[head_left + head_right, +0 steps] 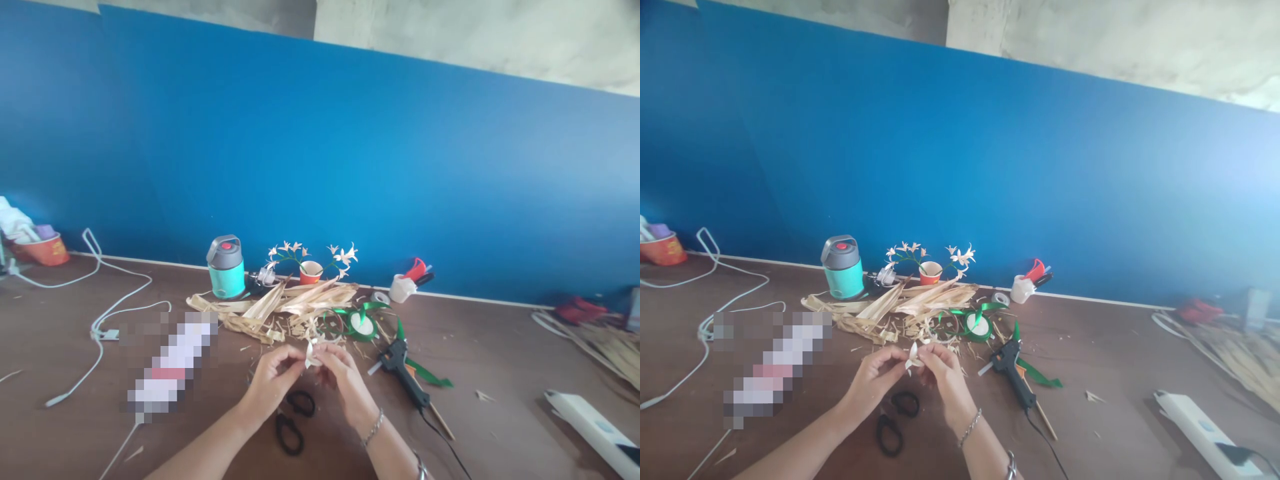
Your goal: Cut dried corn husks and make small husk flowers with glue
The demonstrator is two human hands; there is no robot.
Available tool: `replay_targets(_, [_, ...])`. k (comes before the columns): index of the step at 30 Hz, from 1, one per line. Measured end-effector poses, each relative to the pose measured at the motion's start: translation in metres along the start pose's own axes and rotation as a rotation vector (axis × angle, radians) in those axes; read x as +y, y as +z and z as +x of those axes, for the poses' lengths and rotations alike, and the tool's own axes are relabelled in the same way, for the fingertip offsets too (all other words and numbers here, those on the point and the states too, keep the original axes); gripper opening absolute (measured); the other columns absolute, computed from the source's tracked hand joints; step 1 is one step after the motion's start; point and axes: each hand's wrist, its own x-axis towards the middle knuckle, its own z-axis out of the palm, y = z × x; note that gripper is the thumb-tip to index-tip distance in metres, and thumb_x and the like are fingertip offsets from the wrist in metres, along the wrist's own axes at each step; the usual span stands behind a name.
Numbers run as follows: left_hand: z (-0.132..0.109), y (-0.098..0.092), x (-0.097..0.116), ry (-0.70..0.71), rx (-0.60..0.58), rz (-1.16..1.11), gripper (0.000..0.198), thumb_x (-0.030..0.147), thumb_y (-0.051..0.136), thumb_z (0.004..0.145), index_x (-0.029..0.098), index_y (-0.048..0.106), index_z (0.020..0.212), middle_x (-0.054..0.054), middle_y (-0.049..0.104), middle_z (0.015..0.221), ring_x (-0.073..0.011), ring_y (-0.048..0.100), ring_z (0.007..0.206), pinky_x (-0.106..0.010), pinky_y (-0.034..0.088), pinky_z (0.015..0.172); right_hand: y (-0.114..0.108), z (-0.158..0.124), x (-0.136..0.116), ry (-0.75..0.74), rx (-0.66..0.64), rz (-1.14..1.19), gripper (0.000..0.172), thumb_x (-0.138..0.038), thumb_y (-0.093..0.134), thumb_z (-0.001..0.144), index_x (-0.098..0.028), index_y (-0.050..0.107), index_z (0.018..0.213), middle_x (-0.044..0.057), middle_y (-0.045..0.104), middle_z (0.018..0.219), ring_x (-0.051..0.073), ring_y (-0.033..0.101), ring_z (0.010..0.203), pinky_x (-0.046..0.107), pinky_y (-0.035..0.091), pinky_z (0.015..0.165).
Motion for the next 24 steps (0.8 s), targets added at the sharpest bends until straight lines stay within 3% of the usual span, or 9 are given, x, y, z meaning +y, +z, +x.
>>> replay_targets(4, [-0.0015, 0.0003, 0.0005, 0.004, -0.022, -0.020, 0.013, 0.027, 0.060, 0.075, 0.017, 0.066, 0.070, -0.002, 0.068, 0.068, -0.0165, 0.061, 0.066, -0.024, 0.046, 0.065, -0.0008, -0.0021, -0.0054, 0.034, -0.061, 0.059, 0.017, -0.030, 0.070, 0.063, -0.017, 0.059, 0.066, -0.003, 0.055, 0.059, 0.008, 0.042, 0.049, 0.020, 0.029, 0.049])
replay_targets(10, [-0.0023, -0.0002, 0.0029, 0.024, -0.052, 0.024, 0.015, 0.028, 0.058, 0.077, 0.018, 0.068, 0.071, -0.003, 0.070, 0.070, -0.0167, 0.062, 0.067, -0.024, 0.047, 0.066, 0.0003, -0.0035, -0.0074, 0.059, -0.040, 0.054, 0.014, -0.021, 0.069, 0.061, -0.017, 0.056, 0.062, -0.004, 0.053, 0.058, 0.008, 0.042, 0.052, 0.019, 0.028, 0.050])
replay_targets(24, [-0.0021, -0.0013, -0.0003, 0.136, 0.036, 0.101, 0.013, 0.025, 0.058, 0.076, 0.018, 0.068, 0.072, -0.004, 0.070, 0.073, -0.0181, 0.063, 0.070, -0.027, 0.048, 0.070, 0.0005, -0.0024, -0.0020, 0.004, 0.001, 0.061, 0.012, -0.023, 0.071, 0.060, -0.017, 0.062, 0.054, -0.003, 0.054, 0.053, 0.008, 0.041, 0.050, 0.021, 0.027, 0.048])
